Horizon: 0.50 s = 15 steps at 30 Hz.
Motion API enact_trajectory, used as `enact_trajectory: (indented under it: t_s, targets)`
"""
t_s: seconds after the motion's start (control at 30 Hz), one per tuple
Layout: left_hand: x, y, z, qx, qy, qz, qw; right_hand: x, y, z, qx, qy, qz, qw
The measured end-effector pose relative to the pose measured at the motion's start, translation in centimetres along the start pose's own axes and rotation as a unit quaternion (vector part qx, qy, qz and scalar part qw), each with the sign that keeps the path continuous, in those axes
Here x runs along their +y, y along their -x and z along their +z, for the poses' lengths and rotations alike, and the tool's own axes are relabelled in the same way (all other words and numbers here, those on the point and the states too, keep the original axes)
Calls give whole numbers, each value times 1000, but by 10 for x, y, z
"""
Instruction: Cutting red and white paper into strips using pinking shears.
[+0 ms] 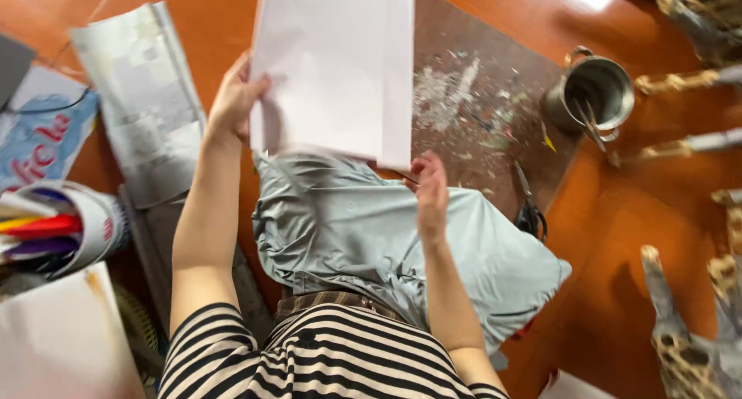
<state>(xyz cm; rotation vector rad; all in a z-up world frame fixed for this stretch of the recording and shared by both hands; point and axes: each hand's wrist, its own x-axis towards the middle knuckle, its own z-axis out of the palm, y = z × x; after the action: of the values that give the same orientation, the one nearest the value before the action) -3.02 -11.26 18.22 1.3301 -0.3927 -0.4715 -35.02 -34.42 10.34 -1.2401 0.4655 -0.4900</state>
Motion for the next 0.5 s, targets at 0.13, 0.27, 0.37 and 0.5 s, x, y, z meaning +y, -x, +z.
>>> enact_trajectory:
  t_s: [0.13, 0.27, 0.37, 0.5]
  targets:
    - [-62, 23, 46, -89, 15, -198, 976, -7, -22, -45, 2, -305, 160, 939]
    - [-85, 61, 90, -149, -37, -236, 960, 65, -24, -90, 6, -315, 254, 914]
    - [-97, 78, 108, -159, -409, -138, 888, 78, -28, -81, -44, -283, 282, 916]
    - [-74, 117, 166, -260, -453, 32, 852, 61, -19, -29, 0, -243, 245, 939]
